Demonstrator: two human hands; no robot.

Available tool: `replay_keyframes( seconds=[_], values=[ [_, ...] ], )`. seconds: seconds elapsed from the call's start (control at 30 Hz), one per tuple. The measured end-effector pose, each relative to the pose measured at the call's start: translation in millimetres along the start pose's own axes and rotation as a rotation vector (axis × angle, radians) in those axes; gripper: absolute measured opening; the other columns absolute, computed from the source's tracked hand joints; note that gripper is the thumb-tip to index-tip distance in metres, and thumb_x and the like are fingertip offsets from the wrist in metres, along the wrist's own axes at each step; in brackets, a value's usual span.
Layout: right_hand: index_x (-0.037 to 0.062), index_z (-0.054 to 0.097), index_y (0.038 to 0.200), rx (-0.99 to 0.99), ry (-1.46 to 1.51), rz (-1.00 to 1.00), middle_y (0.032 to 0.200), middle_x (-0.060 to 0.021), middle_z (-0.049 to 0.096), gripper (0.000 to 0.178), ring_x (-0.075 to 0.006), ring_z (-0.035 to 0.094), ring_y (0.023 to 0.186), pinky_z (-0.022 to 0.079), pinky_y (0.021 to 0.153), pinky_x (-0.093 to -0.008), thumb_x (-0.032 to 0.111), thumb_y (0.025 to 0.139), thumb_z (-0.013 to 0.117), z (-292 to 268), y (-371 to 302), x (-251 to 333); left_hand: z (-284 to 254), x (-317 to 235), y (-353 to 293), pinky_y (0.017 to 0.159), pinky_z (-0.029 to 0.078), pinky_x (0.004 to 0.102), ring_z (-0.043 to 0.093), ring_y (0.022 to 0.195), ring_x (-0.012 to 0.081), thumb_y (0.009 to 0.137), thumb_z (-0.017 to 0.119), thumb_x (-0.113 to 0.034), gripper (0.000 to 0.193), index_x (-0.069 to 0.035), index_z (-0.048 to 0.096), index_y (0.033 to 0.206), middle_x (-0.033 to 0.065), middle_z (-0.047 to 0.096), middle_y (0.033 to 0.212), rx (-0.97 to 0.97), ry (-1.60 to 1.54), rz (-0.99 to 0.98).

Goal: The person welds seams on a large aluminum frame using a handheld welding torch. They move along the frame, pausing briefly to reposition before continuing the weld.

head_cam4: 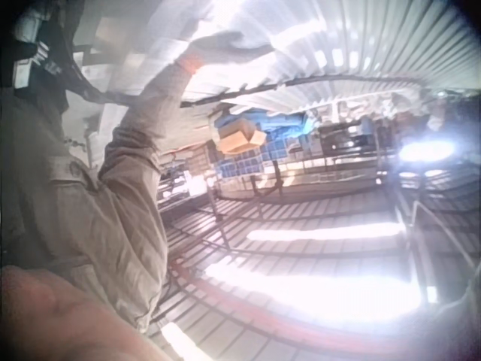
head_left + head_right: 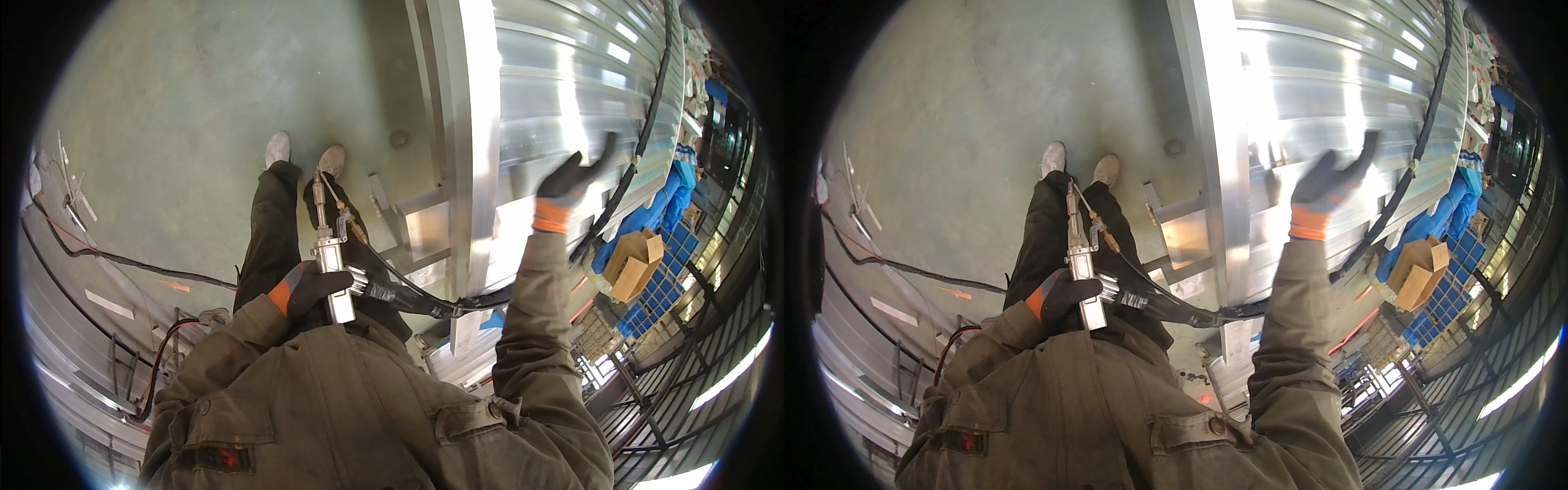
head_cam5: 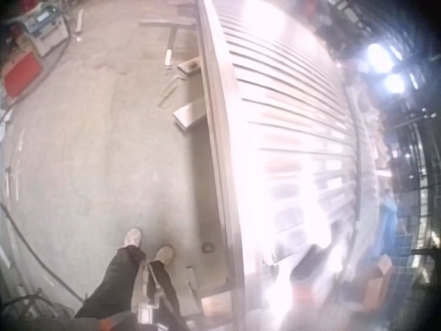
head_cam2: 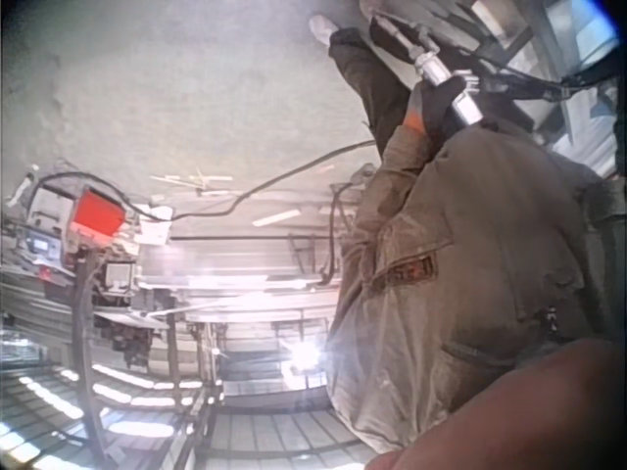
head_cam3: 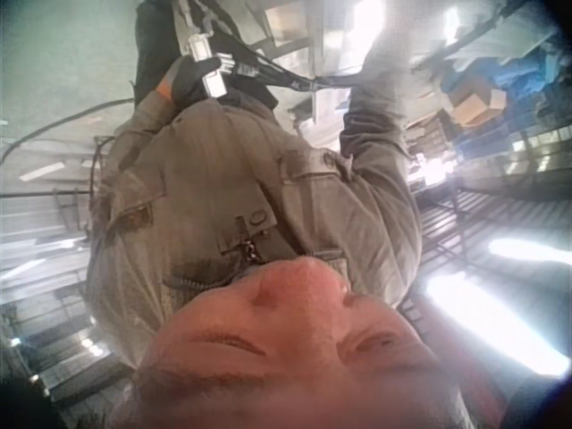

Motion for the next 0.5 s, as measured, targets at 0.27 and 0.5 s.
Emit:
replay_keyframes(
  seconds=[0.27,0.5],
  values=[
    [-0.0089,0.046,0.157,0.118,-0.022,0.011,0.164,-0.0325,0.043,0.056,-0.0470,0.041,0.154,0.030,0.129,-0.0539,0.020,0.109,0.053,13,-23,-28,4,-4,-9,0.094,0.057,0.0359,0.071,0.108,0.0179,0.101,0.068,-0.029,0.048,0.003,0.067,0.137,0.0107,0.076,0.119,0.024,0.102,0.005],
    [-0.0089,0.036,0.163,-0.047,-0.140,-0.020,0.168,-0.0283,0.039,0.062,-0.0426,0.039,0.157,0.031,0.131,-0.0520,0.028,0.114,0.047,-68,-32,-25,-5,4,2,0.095,0.059,0.0367,0.073,0.106,0.0189,0.103,0.070,-0.030,0.046,0.004,0.071,0.135,0.0117,0.078,0.120,0.025,0.225,0.021]
  ],
)
Point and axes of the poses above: each hand's wrist, its own y-axis towards the middle knuckle, its own z-axis out of the palm, x = y × z, the point moved 6 cm from there along y, towards the middle knuckle
